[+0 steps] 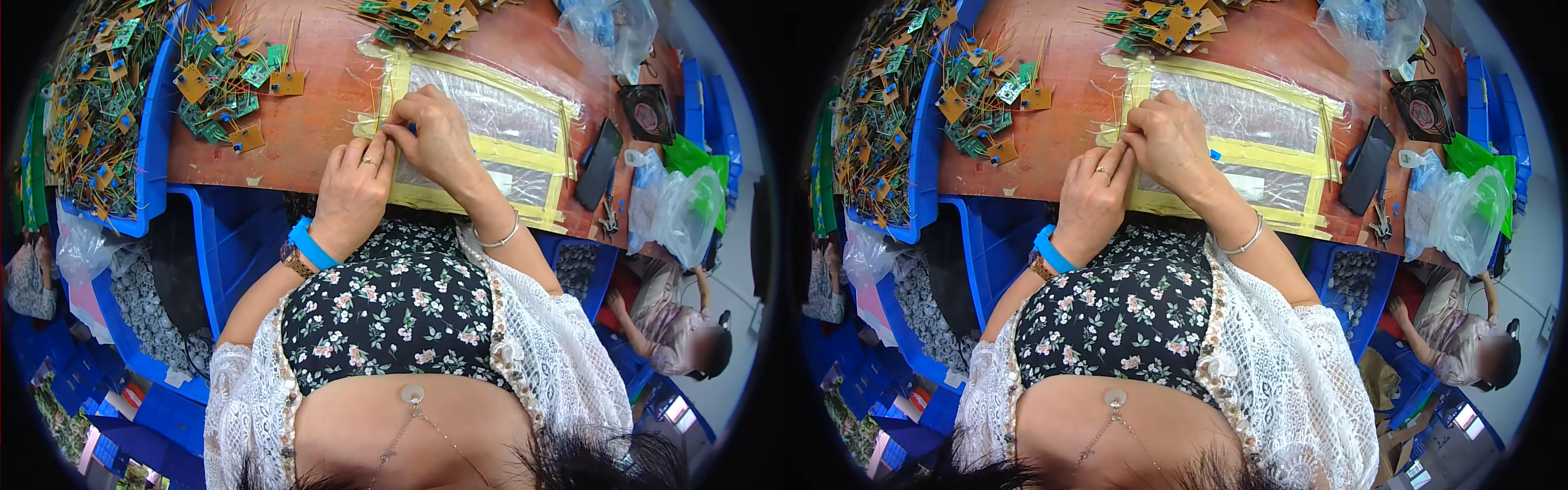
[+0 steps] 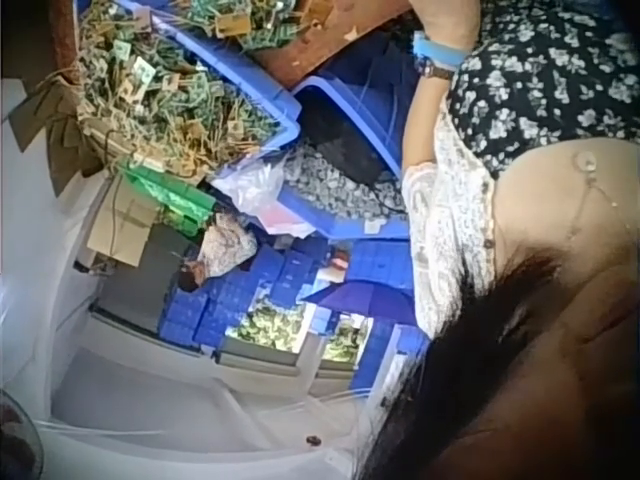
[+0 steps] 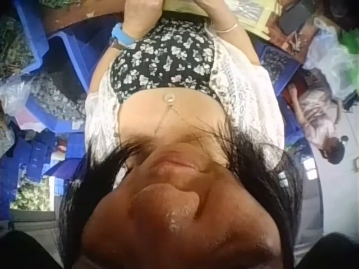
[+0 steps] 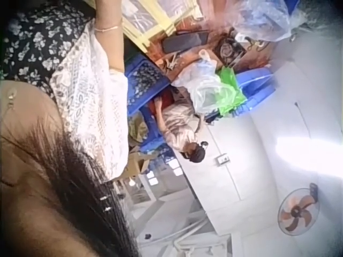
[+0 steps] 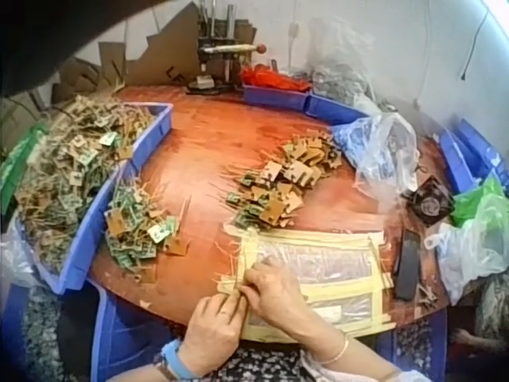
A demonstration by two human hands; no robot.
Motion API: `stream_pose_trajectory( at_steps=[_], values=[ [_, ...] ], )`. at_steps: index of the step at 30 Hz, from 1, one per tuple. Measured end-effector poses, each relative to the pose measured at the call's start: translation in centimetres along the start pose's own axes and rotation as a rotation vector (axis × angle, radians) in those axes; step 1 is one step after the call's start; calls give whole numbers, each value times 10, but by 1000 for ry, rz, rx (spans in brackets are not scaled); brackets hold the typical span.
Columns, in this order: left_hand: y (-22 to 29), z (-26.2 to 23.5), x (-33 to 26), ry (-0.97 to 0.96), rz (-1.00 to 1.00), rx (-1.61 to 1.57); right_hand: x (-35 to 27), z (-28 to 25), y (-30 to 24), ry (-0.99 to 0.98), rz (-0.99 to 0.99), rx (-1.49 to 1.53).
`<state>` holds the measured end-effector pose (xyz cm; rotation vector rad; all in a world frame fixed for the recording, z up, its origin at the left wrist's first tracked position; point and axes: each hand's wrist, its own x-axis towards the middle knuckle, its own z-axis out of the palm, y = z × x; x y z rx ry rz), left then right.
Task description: Assembling electronic components onto a circuit board template at a factory workbench.
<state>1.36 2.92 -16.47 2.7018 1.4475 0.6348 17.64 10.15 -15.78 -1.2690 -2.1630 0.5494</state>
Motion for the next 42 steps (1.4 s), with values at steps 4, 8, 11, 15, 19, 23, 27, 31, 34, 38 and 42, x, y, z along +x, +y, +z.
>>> stream_pose_trajectory(
  at_steps=[4, 8, 11, 15, 19, 23, 27, 31, 34, 38, 42],
  values=[
    [3, 1, 1, 10, -22, 13, -1, -1, -6, 42, -38, -54],
    [5, -1, 1, 10, -30, 26, -2, 2, -5, 41, -63, -93],
    [6, -1, 0, 6, -45, 32, -2, 1, -2, 19, -51, -87],
    [6, -1, 0, 14, -43, 20, -1, -5, 2, -27, -14, -13],
    [-1, -11, -1, 79, -69, -44, -4, -14, 10, 44, 185, 284],
    [-44, -42, 6, 365, -137, 67, -16, -36, 23, 164, 129, 69],
    [-77, -46, 30, 429, -281, 284, -20, -28, 23, 92, -82, 21],
    [-72, -14, 62, 346, -202, 43, -21, -19, 21, 88, -100, -60],
    [-68, 19, 96, 277, -253, -170, -22, -16, 18, 100, -36, -113],
    [-79, 38, 126, 202, -217, -44, -26, -17, 17, 145, 15, -118],
    [-89, 44, 117, 245, -150, -73, -27, -19, 22, 149, 58, 4]
  ],
)
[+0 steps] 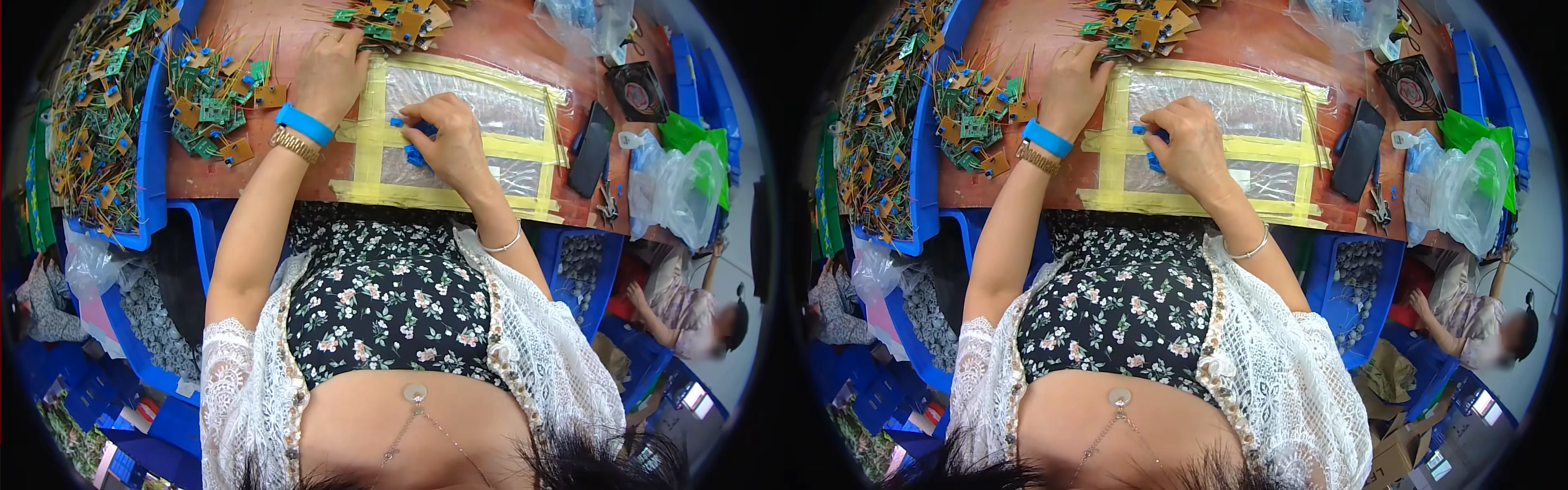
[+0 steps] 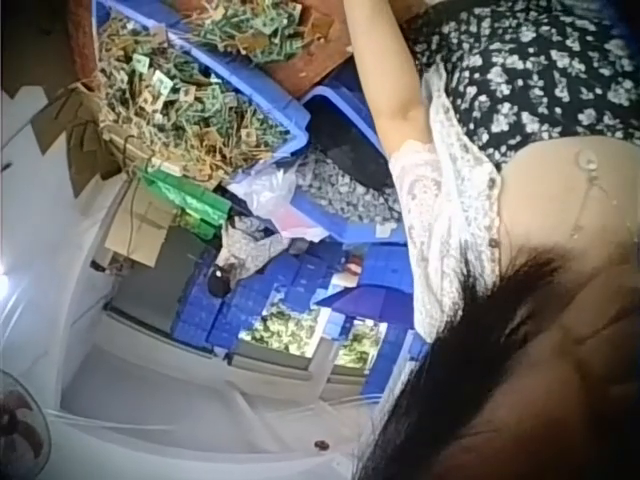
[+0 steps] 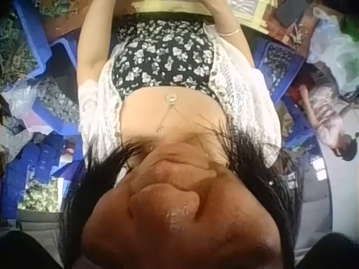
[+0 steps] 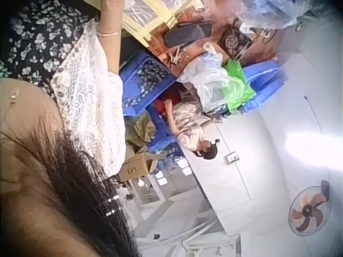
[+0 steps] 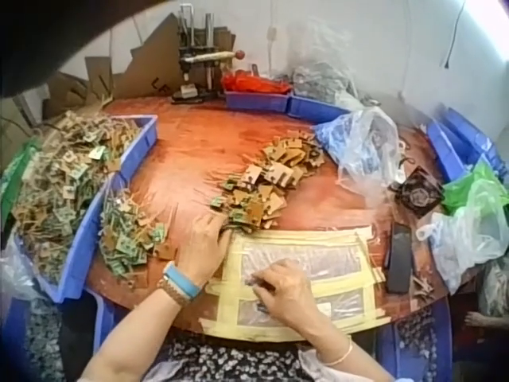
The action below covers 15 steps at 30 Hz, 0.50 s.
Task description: Assembling electronic components onto a circuit board template at a factory workbench.
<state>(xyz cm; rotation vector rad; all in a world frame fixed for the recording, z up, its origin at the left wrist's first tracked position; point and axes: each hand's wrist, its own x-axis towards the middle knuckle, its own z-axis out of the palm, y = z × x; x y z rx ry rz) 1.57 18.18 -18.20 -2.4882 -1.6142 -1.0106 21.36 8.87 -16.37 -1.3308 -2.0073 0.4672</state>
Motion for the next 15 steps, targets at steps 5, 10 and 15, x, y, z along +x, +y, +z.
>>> stream_pose_trajectory(
  at_steps=[5, 10, 15],
  values=[
    [11, -36, -27, 71, -74, -212, 2, -1, -2, 6, -1, -24],
    [3, -37, -39, 54, -167, -298, 4, 8, 0, 36, -71, -79],
    [-8, -9, -15, 20, -68, -94, 5, 13, -7, 26, -142, -120]
  ],
)
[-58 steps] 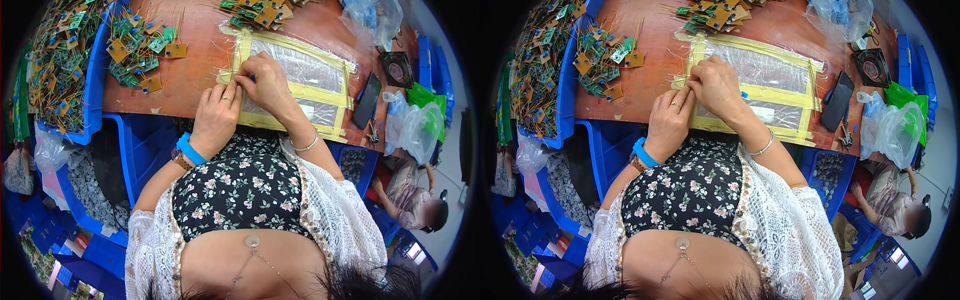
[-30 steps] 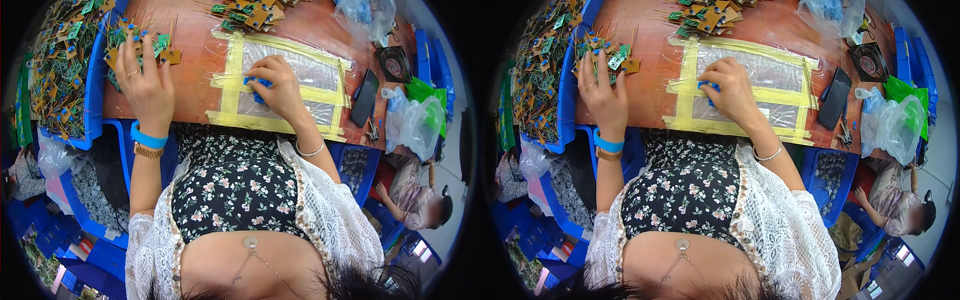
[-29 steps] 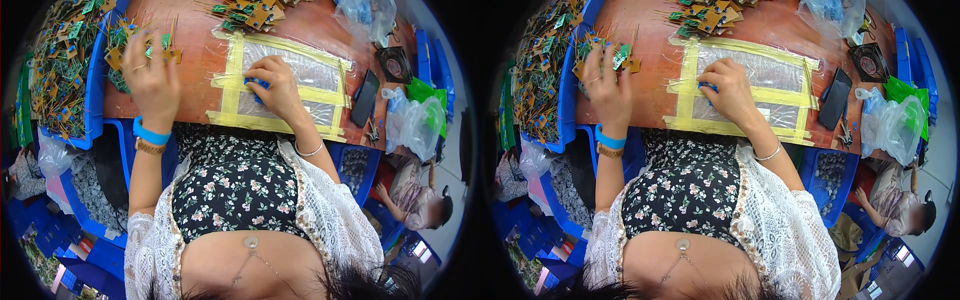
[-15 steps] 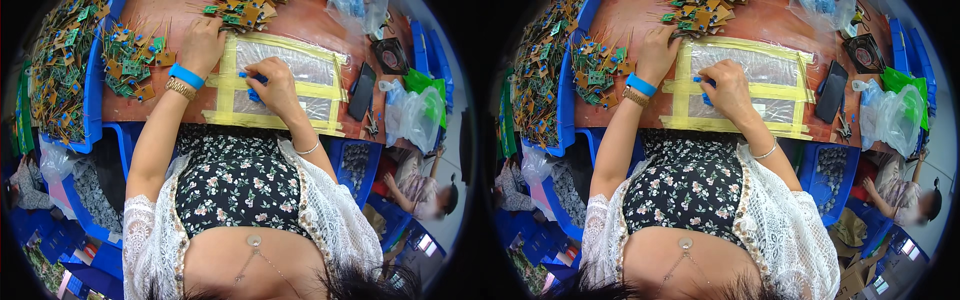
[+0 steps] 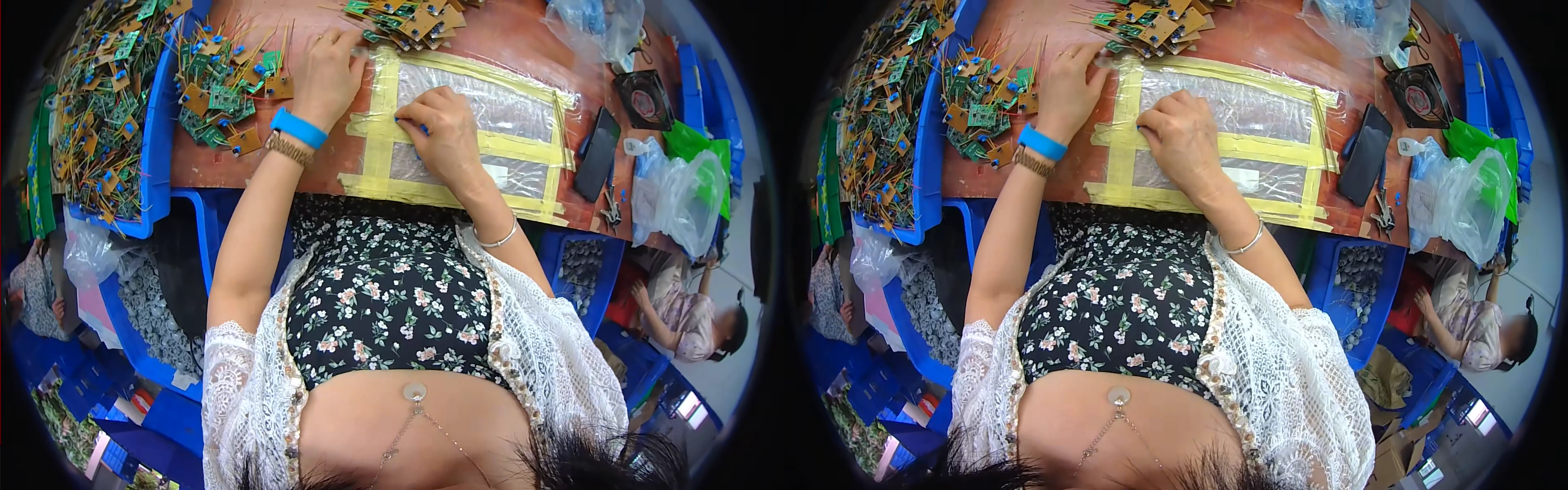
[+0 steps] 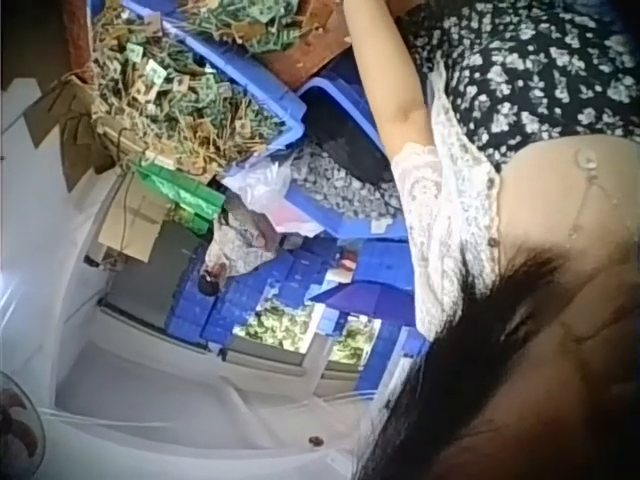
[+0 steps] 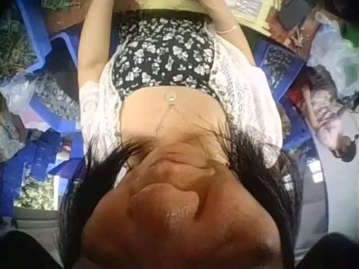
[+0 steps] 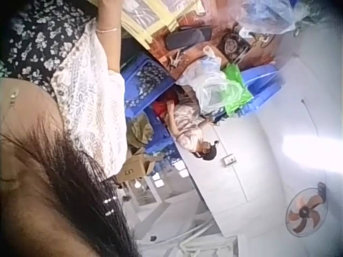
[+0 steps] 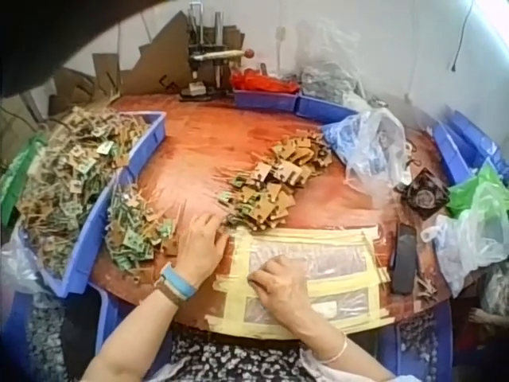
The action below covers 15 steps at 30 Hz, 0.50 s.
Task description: Assembling electronic components onto a circuit board template at a factory workbench.
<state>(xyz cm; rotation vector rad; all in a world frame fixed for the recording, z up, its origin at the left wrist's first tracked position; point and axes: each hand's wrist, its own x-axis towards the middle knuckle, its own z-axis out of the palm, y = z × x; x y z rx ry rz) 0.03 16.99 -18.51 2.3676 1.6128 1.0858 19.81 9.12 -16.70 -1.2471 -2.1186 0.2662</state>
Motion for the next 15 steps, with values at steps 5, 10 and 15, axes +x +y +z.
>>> stream_pose_trajectory(
  at_steps=[5, 10, 15],
  values=[
    [-13, 12, 21, 43, 46, 87, -6, 5, -13, -20, -118, -194],
    [-10, 11, 30, -24, 90, -8, -7, 12, -20, -19, -131, -211],
    [-2, 8, 28, 8, 105, -78, -4, 17, -23, -7, -126, -99]
  ],
)
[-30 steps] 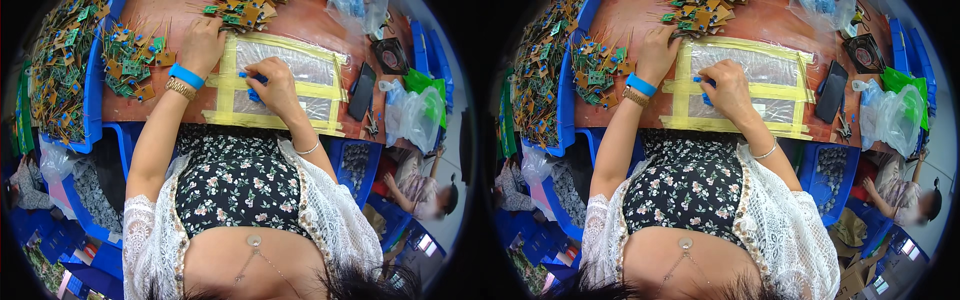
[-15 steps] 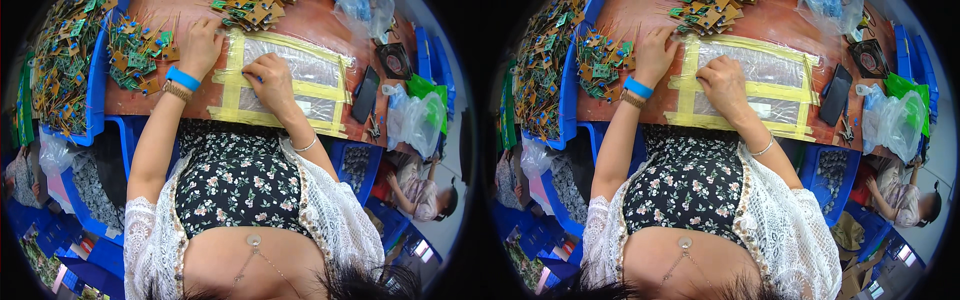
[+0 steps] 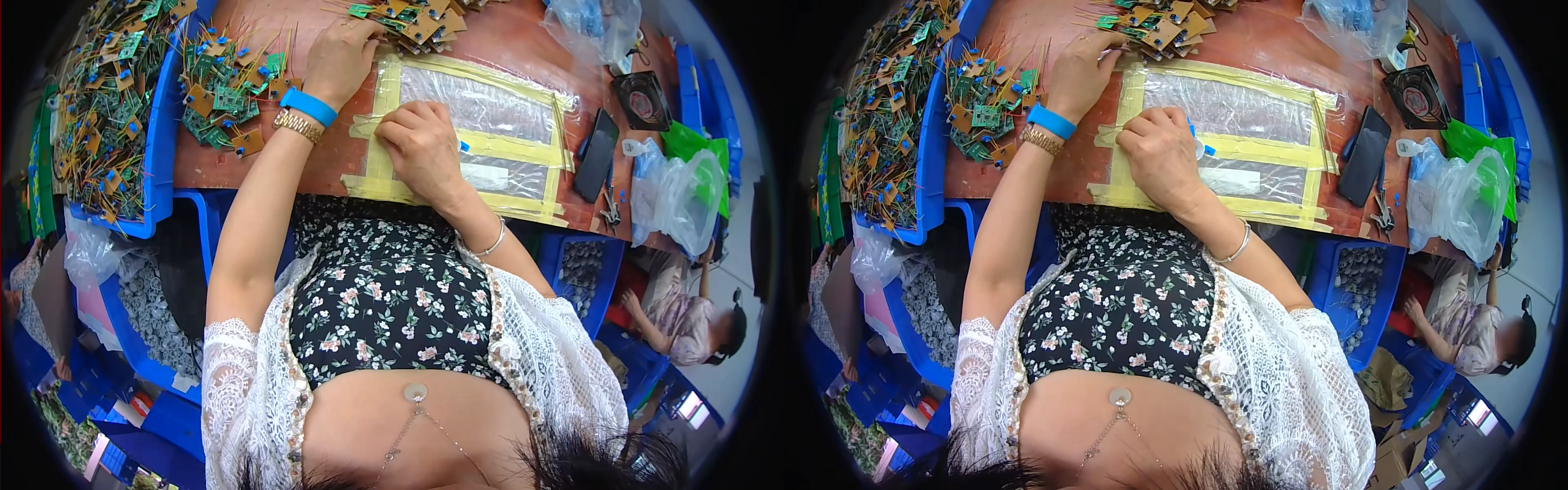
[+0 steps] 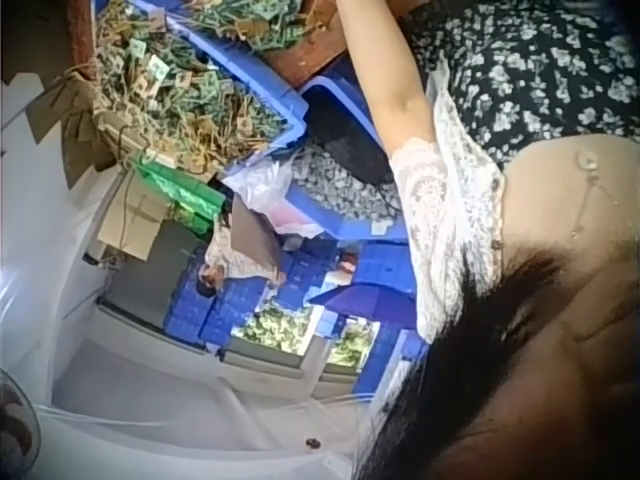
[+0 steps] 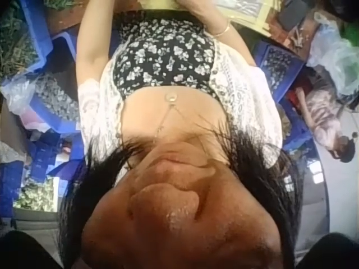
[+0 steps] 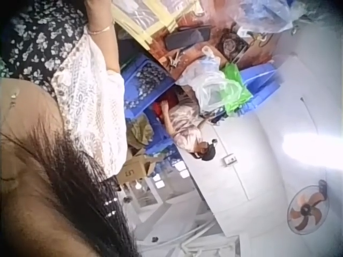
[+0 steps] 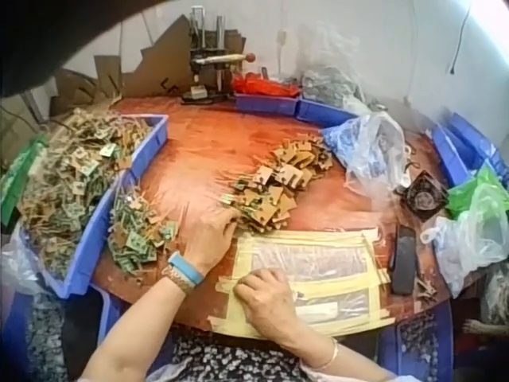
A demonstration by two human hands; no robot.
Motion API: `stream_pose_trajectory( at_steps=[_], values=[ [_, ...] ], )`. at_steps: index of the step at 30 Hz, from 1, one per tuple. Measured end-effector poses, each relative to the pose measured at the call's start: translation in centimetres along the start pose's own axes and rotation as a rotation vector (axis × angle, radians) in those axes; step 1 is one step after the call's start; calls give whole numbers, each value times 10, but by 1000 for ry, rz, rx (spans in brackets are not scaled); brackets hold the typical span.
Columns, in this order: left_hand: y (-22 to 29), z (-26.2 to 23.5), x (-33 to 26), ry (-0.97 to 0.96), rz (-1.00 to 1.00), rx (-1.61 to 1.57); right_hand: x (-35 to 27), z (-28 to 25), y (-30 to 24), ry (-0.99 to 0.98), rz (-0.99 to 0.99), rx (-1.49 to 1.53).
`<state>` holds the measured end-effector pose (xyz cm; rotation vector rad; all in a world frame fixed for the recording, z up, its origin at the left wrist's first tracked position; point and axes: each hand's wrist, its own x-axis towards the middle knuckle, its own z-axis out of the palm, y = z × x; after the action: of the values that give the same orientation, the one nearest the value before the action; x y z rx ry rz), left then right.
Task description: Assembling electronic components onto a circuit board template at a factory workbench.
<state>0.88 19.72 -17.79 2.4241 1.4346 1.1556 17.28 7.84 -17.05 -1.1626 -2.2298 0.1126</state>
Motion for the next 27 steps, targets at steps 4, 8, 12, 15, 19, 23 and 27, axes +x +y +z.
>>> stream_pose_trajectory(
  at_steps=[4, 8, 12, 15, 19, 23, 27],
  values=[
    [17, -17, -18, -12, -42, -131, -4, -4, 1, 18, 48, 96],
    [29, -41, -44, 108, -215, -336, -7, -11, 6, 94, 77, 141],
    [24, -53, -63, 145, -379, -654, -11, -16, 12, 103, 160, 98],
    [30, -63, -66, 110, -504, -938, -12, -14, 14, 101, 179, 112],
    [26, -59, -49, 163, -694, -1424, -11, -13, 8, 85, 190, 116],
    [29, -49, -26, 138, -667, -1509, -7, -14, 0, 52, 154, 45],
    [41, -43, -4, 154, -523, -1352, -9, -5, 3, 69, 126, 32]
  ],
)
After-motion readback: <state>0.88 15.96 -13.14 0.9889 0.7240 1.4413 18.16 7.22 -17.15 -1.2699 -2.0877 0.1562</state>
